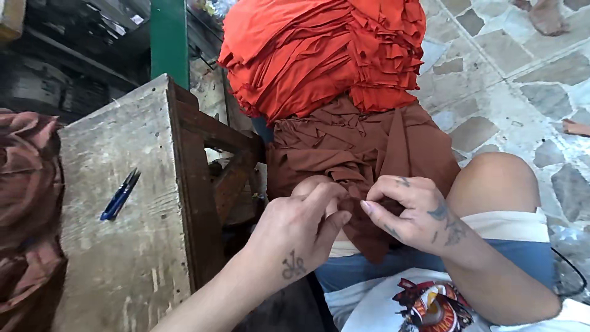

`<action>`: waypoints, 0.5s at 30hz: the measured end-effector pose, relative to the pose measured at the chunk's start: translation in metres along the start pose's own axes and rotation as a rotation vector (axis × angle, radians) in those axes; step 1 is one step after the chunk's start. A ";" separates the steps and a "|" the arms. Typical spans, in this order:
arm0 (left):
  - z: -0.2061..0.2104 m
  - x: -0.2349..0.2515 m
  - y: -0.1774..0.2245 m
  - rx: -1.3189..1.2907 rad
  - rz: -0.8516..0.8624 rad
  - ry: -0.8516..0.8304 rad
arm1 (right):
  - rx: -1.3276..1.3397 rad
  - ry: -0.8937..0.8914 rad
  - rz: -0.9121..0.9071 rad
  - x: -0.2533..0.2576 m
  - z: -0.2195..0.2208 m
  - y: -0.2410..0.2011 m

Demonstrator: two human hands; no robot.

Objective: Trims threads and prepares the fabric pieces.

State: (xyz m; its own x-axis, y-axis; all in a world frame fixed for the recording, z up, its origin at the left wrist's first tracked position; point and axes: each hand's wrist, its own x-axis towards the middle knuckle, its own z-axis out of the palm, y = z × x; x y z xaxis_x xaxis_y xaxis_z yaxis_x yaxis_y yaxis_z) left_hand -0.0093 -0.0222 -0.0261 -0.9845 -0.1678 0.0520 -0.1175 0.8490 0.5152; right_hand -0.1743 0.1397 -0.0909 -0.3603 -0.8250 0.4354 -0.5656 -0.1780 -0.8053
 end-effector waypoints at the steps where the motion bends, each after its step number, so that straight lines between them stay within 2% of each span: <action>1: -0.003 -0.001 0.000 0.013 -0.007 -0.035 | -0.013 0.011 -0.004 0.000 -0.002 0.001; 3: -0.010 -0.001 -0.003 -0.163 0.021 -0.158 | 0.016 -0.001 -0.002 0.001 -0.005 0.002; 5: -0.013 0.004 -0.007 -0.518 0.063 -0.200 | 0.087 -0.039 -0.002 0.001 -0.007 0.002; 10: 0.009 0.005 -0.001 -1.183 0.030 0.021 | 0.363 -0.072 0.044 0.002 -0.001 -0.004; 13: 0.012 0.003 0.004 -1.310 0.102 0.007 | 0.583 -0.160 0.100 0.003 0.002 -0.005; 15: 0.011 0.004 0.003 -1.222 0.126 0.001 | 0.613 -0.210 0.092 0.002 0.005 -0.004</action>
State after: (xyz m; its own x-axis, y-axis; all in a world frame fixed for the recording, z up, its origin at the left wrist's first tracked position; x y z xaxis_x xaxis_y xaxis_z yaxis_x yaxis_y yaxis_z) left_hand -0.0149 -0.0151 -0.0338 -0.9800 -0.1192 0.1594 0.1782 -0.1686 0.9694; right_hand -0.1694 0.1362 -0.0883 -0.1997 -0.9275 0.3161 0.0083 -0.3242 -0.9460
